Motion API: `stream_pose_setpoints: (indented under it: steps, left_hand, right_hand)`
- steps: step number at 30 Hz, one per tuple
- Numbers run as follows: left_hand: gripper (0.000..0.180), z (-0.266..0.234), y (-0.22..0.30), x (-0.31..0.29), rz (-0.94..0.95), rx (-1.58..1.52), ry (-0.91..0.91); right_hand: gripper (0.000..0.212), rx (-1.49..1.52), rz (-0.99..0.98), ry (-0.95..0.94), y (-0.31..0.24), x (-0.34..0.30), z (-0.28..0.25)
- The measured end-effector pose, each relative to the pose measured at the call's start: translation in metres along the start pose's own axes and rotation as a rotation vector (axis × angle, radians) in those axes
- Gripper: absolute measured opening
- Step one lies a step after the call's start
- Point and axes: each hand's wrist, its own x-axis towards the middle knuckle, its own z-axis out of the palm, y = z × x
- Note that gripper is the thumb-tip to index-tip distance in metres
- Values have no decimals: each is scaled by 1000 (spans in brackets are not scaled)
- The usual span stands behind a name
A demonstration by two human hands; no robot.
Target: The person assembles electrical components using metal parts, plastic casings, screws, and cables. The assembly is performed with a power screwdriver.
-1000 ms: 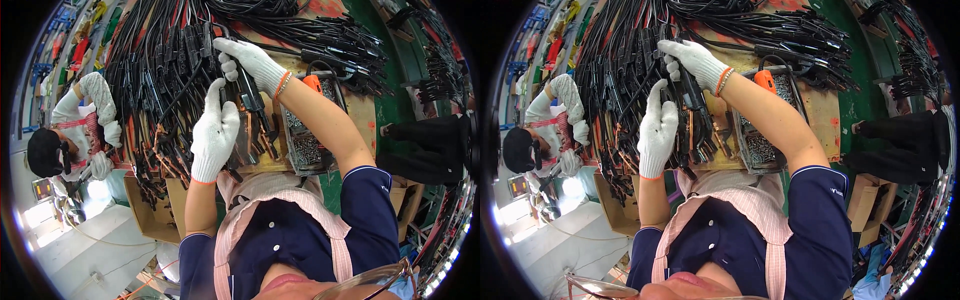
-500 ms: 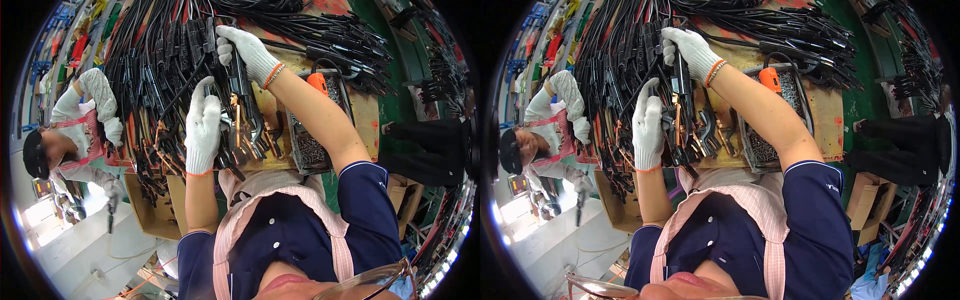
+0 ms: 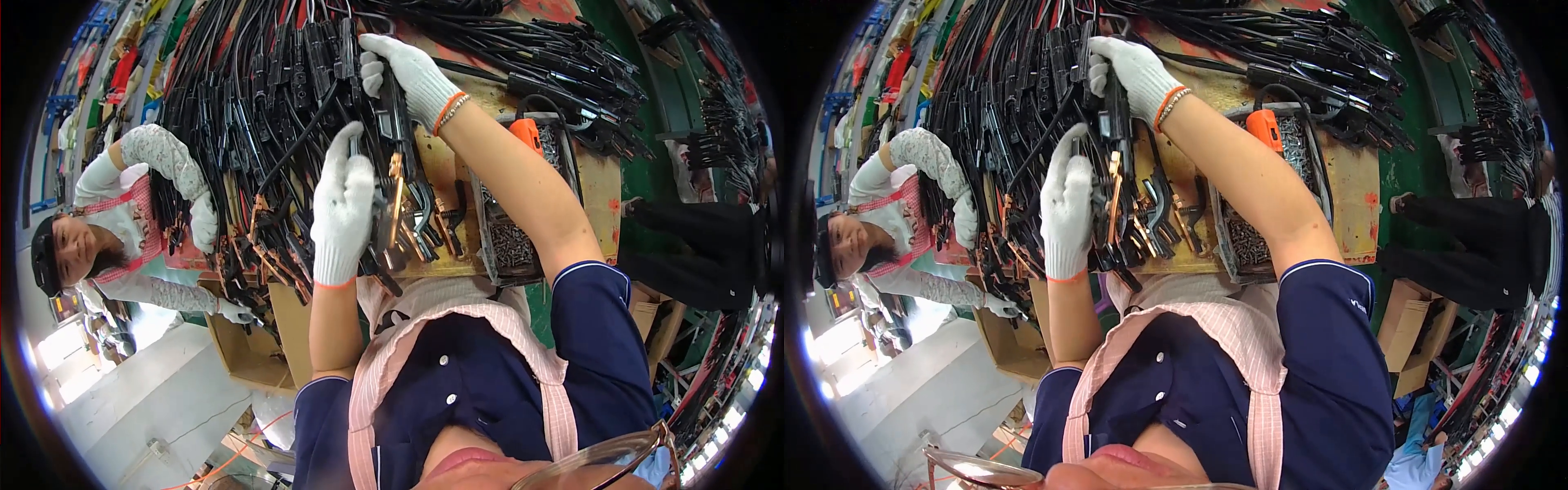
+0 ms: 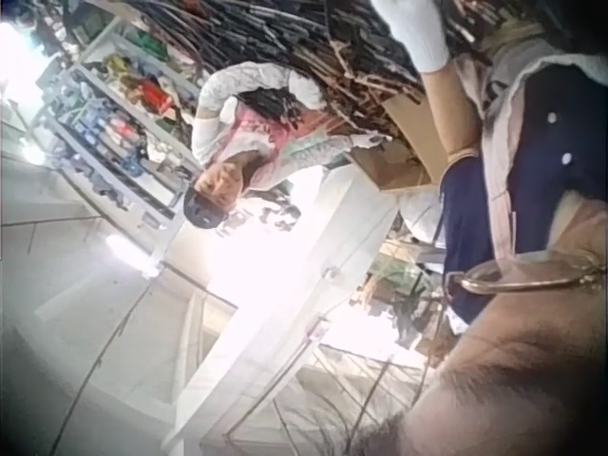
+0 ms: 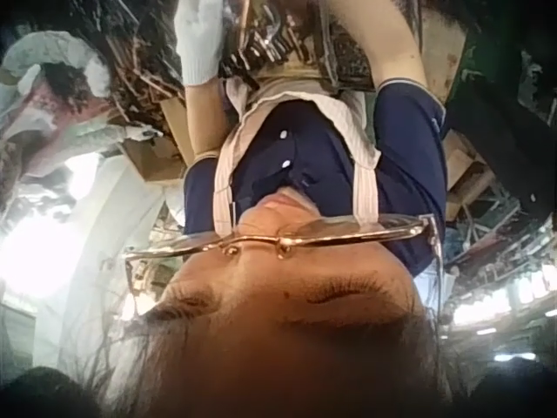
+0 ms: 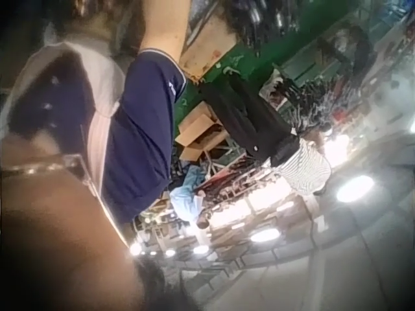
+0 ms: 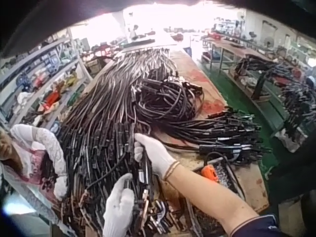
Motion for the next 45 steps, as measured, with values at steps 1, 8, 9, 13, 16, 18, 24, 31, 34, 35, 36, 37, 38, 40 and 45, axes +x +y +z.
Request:
stream_pose_setpoints:
  steps: [1,8,9,13,16,18,24,31,34,35,36,37,38,40,45]
  left_hand:
    - [41,3,-6,4,141,100,41]
    - [40,25,-18,23,172,-182,214]
    - [39,27,-13,22,168,-234,209]
    - [42,37,5,9,45,-350,121]
    - [42,39,-3,23,200,-314,154]
    - [40,38,-8,30,331,-268,166]
    - [28,56,7,14,439,-92,113]
    - [55,69,-3,-1,165,-12,-31]
    - [86,85,2,-19,-96,-180,-235]
    - [87,82,15,-22,-371,-268,-322]
    - [87,84,8,-23,-383,-281,-338]
    - [86,86,-1,-23,-381,-476,-414]
    - [86,86,-8,-25,-374,-683,-471]
    - [75,87,-4,-28,-492,-879,-489]
    - [46,116,-7,-31,-484,-1114,-523]
  right_hand:
    - [10,-26,11,-16,3,-8,6]
    - [13,-196,-223,30,16,-52,22]
    - [14,-146,-235,79,15,-56,20]
    - [15,-102,-246,18,6,-49,0]
    - [15,-21,-204,45,7,-48,-2]
    - [16,14,-167,120,8,-55,-1]
    - [14,-56,-178,48,-3,-57,-11]
    - [43,-235,-345,139,-15,-76,3]
    - [50,-317,-312,153,-15,-86,-11]
    - [60,-475,-289,220,-13,-87,-17]
    - [64,-929,-409,266,-22,-93,-28]
    - [70,-1390,-512,302,-35,-105,-41]
    - [70,-1630,-724,285,-39,-119,-50]
    - [57,-1913,-1095,247,-56,-157,-74]
    - [69,-1957,-336,505,-34,-231,-116]
